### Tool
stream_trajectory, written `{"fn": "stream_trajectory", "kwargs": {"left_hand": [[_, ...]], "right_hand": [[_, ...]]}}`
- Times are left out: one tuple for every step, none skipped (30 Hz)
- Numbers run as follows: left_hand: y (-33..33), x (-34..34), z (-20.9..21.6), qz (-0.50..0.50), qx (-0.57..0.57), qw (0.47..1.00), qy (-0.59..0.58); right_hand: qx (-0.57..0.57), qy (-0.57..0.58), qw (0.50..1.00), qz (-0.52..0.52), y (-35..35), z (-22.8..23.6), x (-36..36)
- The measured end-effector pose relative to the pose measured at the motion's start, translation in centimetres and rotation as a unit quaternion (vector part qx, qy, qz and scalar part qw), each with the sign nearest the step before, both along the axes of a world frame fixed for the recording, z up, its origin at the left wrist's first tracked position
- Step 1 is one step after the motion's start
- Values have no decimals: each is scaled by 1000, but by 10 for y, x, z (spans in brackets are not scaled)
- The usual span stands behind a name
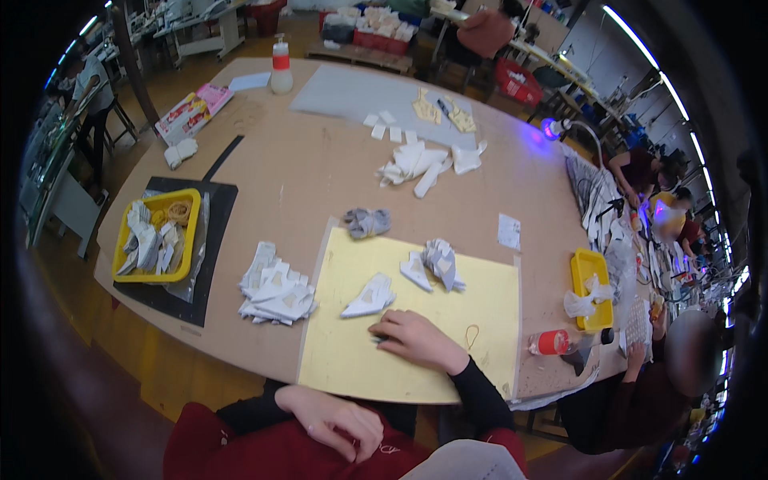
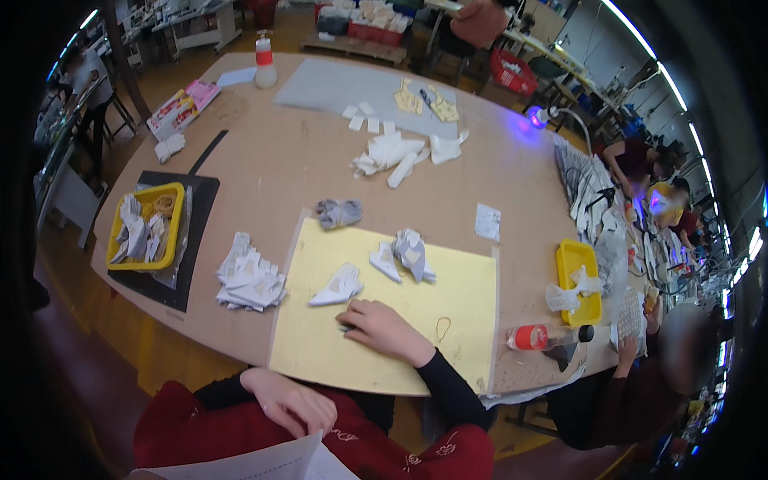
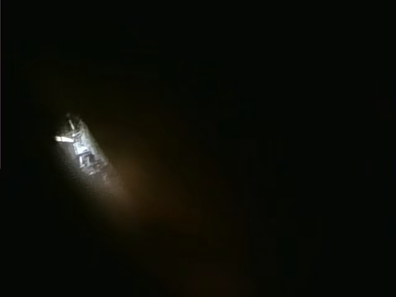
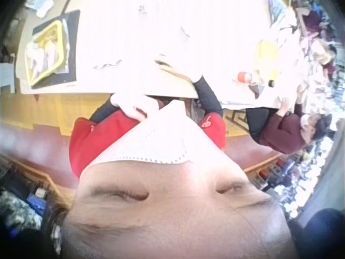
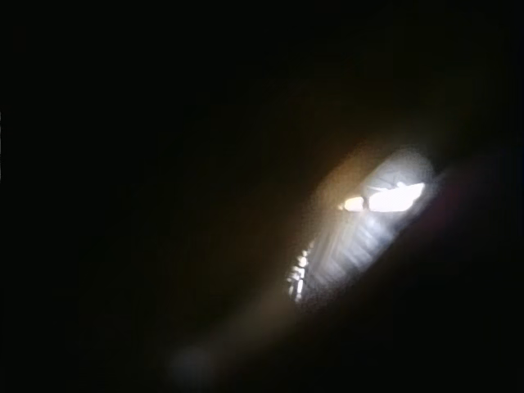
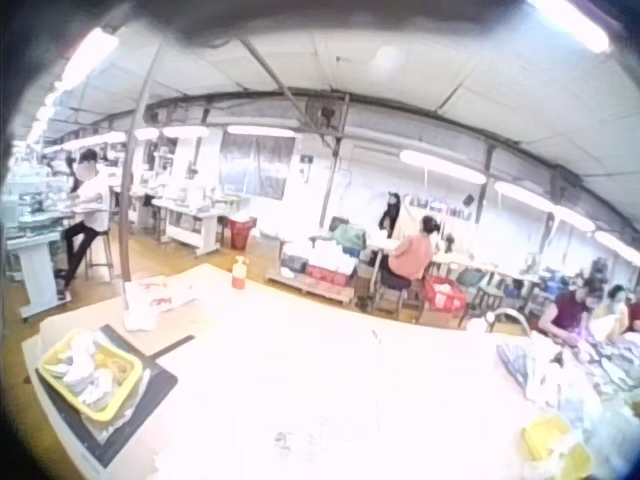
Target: The person uses a utility knife to trim the edges of small white fabric pieces on a yellow cutting mat. They repeatedly pick up pieces, trim them, and place them into a growing stack. The person also gathers and organizes the trimmed pieces into neat piles.
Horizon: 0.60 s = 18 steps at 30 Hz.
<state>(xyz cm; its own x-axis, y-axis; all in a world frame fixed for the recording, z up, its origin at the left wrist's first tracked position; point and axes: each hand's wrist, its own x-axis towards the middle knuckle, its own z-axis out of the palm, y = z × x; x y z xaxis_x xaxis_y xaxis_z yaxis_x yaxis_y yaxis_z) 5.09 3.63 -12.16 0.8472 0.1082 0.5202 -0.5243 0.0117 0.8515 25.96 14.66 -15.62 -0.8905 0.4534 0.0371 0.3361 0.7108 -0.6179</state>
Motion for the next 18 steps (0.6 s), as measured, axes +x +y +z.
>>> {"fn": "stream_trajectory", "kwargs": {"left_hand": [[2, -2, 3, 41, -21, 999, -4], [7, -6, 0, 90, -30, 995, 25], [11, -11, 7, 172, -43, 982, 63], [20, -15, 13, 259, -25, 959, 115], [29, -18, 14, 332, -23, 927, 175], [34, -19, 18, 430, 1, 874, 228], [45, -20, 17, 492, 11, 832, 255], [54, -23, 12, 558, 20, 780, 281], [64, -24, 4, 602, 50, 736, 305], [72, -25, -6, 641, 81, 689, 329], [76, -24, -16, 677, 112, 637, 350], [78, -20, -26, 683, 96, 627, 363], [79, -15, -35, 688, 81, 616, 375], [80, -11, -43, 692, 66, 607, 386], [80, -10, -49, 679, 41, 614, 400], [79, -8, -53, 666, 17, 620, 414], [79, -7, -57, 652, -9, 626, 427], [78, -7, -58, 655, -24, 625, 424]], "right_hand": [[4, 3, 1000, -6, 1, -4, -2], [4, 7, 1000, -11, 2, -8, -2], [3, 9, 1000, -22, 0, -12, 1], [13, 13, 999, -32, 0, -9, 3], [23, 19, 999, -41, 0, -2, 5], [24, 20, 999, -40, -4, 6, 6], [14, 6, 999, -50, -7, 10, 8], [7, -8, 999, -52, -6, 13, 7], [2, -24, 998, -62, -6, 13, 8], [-6, -17, 998, -54, -6, 7, 9], [-3, -13, 999, -47, -6, 5, 8], [1, -8, 999, -43, -6, 4, 8], [5, -3, 999, -40, -7, 3, 7], [9, -5, 999, -46, -5, 3, 9], [14, -7, 998, -53, -4, 3, 10], [18, -9, 998, -59, -3, 4, 11], [-20, -8, 996, -86, -2, 5, 11], [-58, -7, 992, -112, -1, 7, 11]]}}
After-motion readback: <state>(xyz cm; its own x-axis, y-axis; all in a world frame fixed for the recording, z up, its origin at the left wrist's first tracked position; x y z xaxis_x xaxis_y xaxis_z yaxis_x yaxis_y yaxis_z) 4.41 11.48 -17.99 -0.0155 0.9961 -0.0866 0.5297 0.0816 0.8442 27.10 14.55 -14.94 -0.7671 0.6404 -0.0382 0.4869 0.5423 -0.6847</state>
